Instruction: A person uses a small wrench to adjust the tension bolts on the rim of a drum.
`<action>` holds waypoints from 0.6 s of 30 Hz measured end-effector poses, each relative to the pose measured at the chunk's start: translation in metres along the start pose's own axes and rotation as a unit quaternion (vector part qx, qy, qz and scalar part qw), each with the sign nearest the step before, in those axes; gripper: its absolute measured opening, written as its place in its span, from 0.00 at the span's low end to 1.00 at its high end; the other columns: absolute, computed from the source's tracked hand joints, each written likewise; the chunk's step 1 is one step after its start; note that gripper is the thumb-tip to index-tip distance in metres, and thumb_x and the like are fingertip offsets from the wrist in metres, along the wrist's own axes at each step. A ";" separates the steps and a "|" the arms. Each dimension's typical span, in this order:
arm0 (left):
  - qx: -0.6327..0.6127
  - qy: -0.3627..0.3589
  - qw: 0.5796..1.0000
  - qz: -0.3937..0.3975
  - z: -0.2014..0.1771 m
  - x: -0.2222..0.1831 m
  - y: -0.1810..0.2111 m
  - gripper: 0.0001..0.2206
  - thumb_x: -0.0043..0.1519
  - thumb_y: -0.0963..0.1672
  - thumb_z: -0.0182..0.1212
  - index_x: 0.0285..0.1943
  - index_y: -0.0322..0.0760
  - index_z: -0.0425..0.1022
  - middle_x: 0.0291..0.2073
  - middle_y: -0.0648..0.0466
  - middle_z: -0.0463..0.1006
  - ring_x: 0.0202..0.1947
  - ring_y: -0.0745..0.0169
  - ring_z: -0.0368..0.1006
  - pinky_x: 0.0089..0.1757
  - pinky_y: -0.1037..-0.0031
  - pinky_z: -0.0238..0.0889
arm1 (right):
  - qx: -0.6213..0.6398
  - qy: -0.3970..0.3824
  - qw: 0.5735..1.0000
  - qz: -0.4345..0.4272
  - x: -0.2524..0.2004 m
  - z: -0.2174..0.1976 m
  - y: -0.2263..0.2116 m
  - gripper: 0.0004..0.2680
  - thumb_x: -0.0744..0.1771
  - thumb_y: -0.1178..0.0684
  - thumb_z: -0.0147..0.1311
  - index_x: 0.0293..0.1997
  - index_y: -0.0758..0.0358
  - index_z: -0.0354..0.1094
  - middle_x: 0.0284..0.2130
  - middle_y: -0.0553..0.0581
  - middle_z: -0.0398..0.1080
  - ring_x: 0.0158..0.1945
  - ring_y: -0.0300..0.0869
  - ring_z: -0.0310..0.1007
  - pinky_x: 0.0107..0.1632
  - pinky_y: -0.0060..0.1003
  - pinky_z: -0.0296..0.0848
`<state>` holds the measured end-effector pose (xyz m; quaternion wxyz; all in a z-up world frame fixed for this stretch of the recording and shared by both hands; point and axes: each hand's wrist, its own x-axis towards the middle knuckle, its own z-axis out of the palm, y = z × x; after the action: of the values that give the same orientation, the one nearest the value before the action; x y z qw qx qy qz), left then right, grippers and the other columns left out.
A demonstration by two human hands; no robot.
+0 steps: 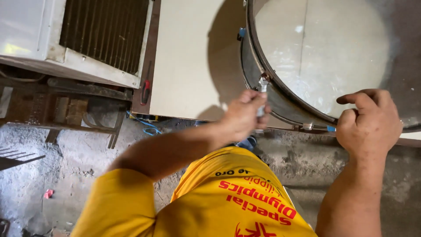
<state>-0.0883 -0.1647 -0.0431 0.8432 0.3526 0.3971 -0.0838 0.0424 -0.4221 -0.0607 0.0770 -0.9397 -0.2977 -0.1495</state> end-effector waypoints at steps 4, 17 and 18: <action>-0.200 -0.054 0.978 0.025 0.026 0.002 -0.020 0.09 0.73 0.46 0.50 0.48 0.36 0.60 0.36 0.43 0.73 0.36 0.42 0.76 0.40 0.49 0.75 | -0.011 -0.004 1.000 0.001 0.001 -0.003 -0.002 0.16 0.63 0.54 0.46 0.48 0.40 0.82 0.48 0.50 0.74 0.47 0.50 0.75 0.35 0.47 0.71; 0.558 -0.025 0.794 0.239 -0.060 -0.004 0.075 0.14 0.65 0.50 0.54 0.53 0.46 0.80 0.46 0.56 0.82 0.46 0.63 0.76 0.49 0.70 0.68 | 0.009 0.013 1.000 -0.019 -0.004 0.002 0.004 0.15 0.64 0.55 0.47 0.47 0.43 0.83 0.49 0.50 0.73 0.48 0.50 0.73 0.31 0.48 0.68; 0.597 -0.031 0.750 0.283 -0.059 -0.001 0.089 0.13 0.63 0.49 0.57 0.51 0.45 0.84 0.47 0.56 0.85 0.45 0.63 0.77 0.47 0.71 0.67 | 0.004 0.020 1.000 -0.023 -0.004 0.004 0.005 0.14 0.66 0.55 0.47 0.48 0.43 0.83 0.50 0.50 0.72 0.47 0.50 0.73 0.32 0.48 0.68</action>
<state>-0.0876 -0.0597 -0.0211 0.4579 0.8777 0.1213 -0.0721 0.0431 -0.4275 -0.0667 0.0833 -0.9292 -0.3177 -0.1692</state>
